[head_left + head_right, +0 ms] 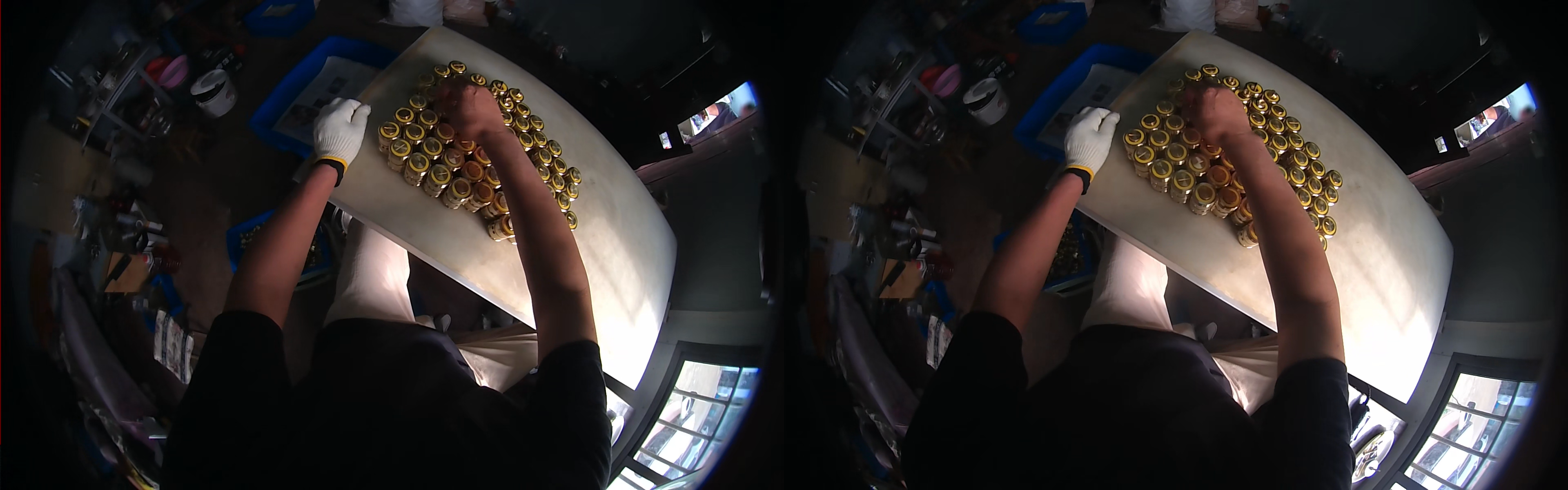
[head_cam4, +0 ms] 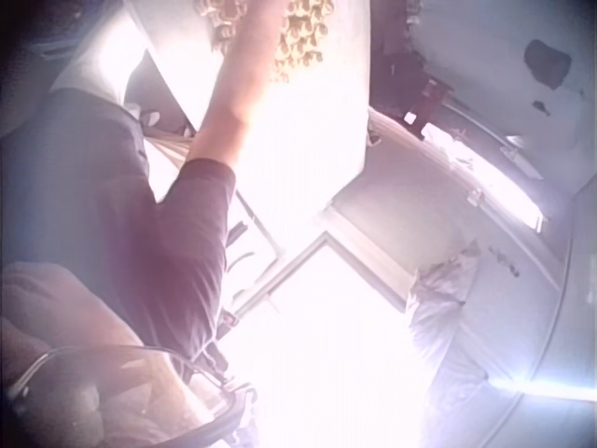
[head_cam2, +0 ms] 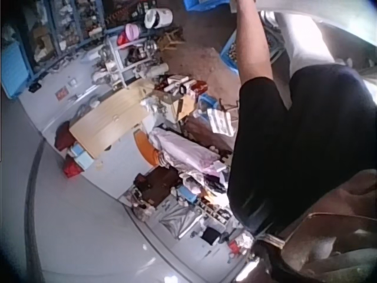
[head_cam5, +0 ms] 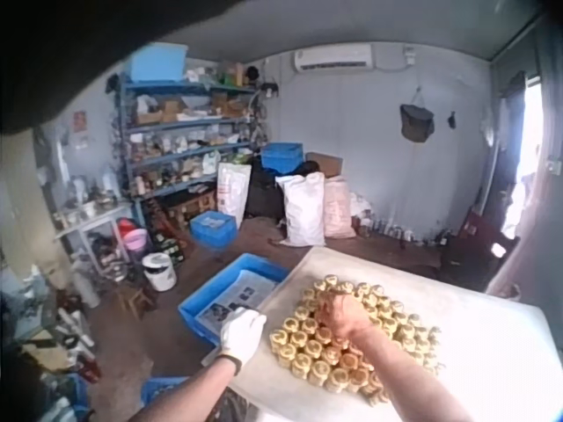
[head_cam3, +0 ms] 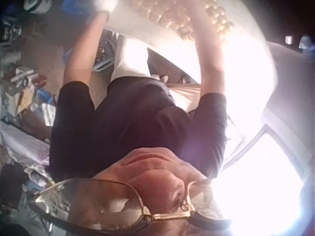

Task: Arranging a large number of small gold-colored metal components into a organized cluster on a work surface.

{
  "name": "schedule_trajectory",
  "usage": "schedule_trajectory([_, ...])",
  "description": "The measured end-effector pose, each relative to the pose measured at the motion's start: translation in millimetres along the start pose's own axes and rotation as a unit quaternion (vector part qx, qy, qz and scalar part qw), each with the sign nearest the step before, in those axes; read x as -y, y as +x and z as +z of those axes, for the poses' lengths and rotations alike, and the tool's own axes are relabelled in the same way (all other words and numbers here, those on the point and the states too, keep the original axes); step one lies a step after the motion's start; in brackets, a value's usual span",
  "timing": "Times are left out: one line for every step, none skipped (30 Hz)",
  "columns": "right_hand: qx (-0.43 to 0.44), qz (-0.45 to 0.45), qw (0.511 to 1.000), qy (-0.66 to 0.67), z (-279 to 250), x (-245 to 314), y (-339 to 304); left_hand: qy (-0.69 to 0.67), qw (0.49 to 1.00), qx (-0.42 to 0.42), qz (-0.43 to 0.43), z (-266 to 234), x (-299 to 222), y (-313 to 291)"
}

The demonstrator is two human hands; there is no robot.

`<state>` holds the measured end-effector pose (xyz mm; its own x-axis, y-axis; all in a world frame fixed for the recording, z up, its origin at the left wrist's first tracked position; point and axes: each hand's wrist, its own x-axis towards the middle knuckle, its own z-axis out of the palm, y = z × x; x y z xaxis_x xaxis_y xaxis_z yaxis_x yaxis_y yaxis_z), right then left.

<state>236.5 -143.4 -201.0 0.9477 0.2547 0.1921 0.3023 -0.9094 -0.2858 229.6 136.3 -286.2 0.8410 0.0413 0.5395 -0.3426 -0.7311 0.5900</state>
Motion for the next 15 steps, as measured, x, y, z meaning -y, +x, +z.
schedule_trajectory([-0.021, 0.001, 0.999, 0.046, 1, -3, -2, 0.004, 1.000, -0.005, 0.005, 0, 0, 0])
schedule_trajectory([-0.009, -0.033, 0.999, 0.010, 2, -5, -2, 0.009, 1.000, -0.006, 0.003, 0, 0, 0])
schedule_trajectory([-0.027, -0.056, 0.998, 0.020, 3, -7, -4, 0.008, 1.000, -0.008, 0.010, 1, 0, -1])
schedule_trajectory([-0.037, -0.075, 0.996, -0.012, 3, -9, -6, 0.005, 1.000, -0.001, 0.004, 1, 0, 0])
schedule_trajectory([-0.038, -0.083, 0.995, -0.049, 2, -10, -8, 0.003, 1.000, 0.007, -0.009, 1, 1, 0])
schedule_trajectory([-0.046, -0.095, 0.993, -0.044, 1, -11, -10, 0.003, 1.000, 0.005, -0.003, 1, 1, 1])
schedule_trajectory([-0.042, -0.066, 0.997, -0.023, -1, -12, -13, 0.002, 1.000, 0.003, -0.001, 1, 2, 0])
schedule_trajectory([-0.040, -0.049, 0.998, 0.002, -2, -12, -15, 0.002, 1.000, 0.002, -0.004, 1, 2, 0])
schedule_trajectory([-0.037, -0.037, 0.999, -0.002, -4, -12, -17, 0.001, 1.000, 0.002, 0.000, 1, 2, -1])
schedule_trajectory([-0.044, -0.053, 0.998, -0.005, -5, -12, -19, 0.005, 1.000, -0.002, 0.005, 1, 2, 0])
schedule_trajectory([-0.039, -0.057, 0.998, -0.014, -7, -11, -20, 0.010, 1.000, 0.000, 0.002, 1, 2, 0])
schedule_trajectory([-0.053, -0.068, 0.996, -0.009, -7, -10, -21, 0.008, 1.000, -0.004, 0.012, 1, 1, 0])
schedule_trajectory([-0.039, -0.051, 0.998, -0.014, -7, -9, -20, 0.005, 1.000, -0.002, 0.009, 1, 1, 0])
schedule_trajectory([-0.023, -0.031, 0.999, -0.015, -7, -8, -20, 0.002, 1.000, 0.002, -0.002, 0, 1, 0])
schedule_trajectory([-0.025, -0.033, 0.999, -0.020, -6, -7, -20, 0.001, 1.000, 0.000, 0.006, 0, 1, 0])
